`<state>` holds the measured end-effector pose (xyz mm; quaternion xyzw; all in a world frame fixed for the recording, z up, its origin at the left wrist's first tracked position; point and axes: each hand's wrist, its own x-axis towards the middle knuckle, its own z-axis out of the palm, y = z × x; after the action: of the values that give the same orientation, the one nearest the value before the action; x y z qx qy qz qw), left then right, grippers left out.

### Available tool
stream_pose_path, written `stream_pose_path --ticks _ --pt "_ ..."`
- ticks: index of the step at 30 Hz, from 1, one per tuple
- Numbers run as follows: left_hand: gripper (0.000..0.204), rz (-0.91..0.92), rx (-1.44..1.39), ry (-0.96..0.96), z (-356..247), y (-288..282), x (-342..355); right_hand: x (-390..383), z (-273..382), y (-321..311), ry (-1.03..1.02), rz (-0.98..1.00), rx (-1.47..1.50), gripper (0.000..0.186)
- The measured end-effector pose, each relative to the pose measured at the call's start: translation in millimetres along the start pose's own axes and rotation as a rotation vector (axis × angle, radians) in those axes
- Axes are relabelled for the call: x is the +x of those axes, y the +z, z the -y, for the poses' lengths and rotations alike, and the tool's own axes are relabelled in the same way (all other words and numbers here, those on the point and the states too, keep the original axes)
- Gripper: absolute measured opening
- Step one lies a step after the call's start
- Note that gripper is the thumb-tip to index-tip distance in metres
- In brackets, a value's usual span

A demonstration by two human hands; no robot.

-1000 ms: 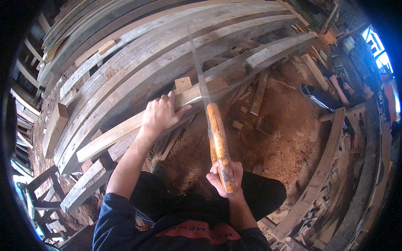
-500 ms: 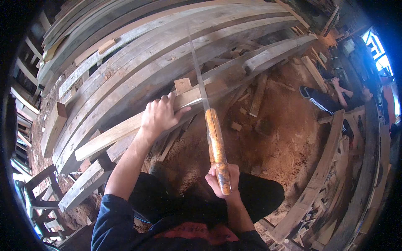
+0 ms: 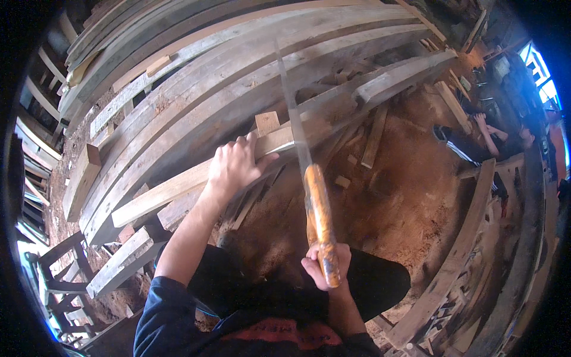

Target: The person uses a hand saw to cut a small wooden plank resting on a workbench. They hold the plank with the left hand and saw with the right, making several cuts along the plank's length. The cut pieces remain on the bench as the person continues sawing.

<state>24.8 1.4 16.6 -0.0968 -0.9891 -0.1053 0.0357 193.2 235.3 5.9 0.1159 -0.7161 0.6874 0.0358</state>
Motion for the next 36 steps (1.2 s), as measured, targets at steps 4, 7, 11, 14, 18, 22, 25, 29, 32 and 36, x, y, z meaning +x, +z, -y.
stream_pose_path --ticks 4,7,11,14,18,22,25,29,32,36 --pt "0.073 0.001 -0.070 -0.037 1 -1 6 27 25 12 0.074 -0.051 0.163 0.021" --pt "0.069 -0.017 -0.072 -0.063 5 3 10 42 31 4 0.037 0.014 0.097 0.020" --pt "0.071 -0.061 -0.055 -0.039 6 6 7 42 31 1 0.057 0.017 0.128 0.021" --pt "0.071 -0.066 -0.049 -0.042 3 6 6 28 8 -3 0.051 -0.001 0.132 0.021" --pt "0.070 -0.056 -0.059 -0.056 2 6 7 18 -37 -11 0.091 -0.018 0.738 0.023" --pt "0.069 -0.051 -0.045 -0.063 4 7 6 17 -35 -14 0.088 0.045 0.537 0.024" --pt "0.070 -0.043 -0.058 -0.058 3 6 6 16 -31 -11 0.042 -0.015 0.413 0.022" --pt "0.072 -0.048 -0.052 -0.058 3 7 6 14 -26 -8 0.037 -0.019 0.453 0.021" --pt "0.075 -0.030 -0.074 -0.041 1 4 6 9 -23 -5 0.016 -0.038 0.412 0.020" --pt "0.077 -0.006 -0.078 -0.002 1 -1 2 -1 -23 -3 0.007 -0.057 0.462 0.021"
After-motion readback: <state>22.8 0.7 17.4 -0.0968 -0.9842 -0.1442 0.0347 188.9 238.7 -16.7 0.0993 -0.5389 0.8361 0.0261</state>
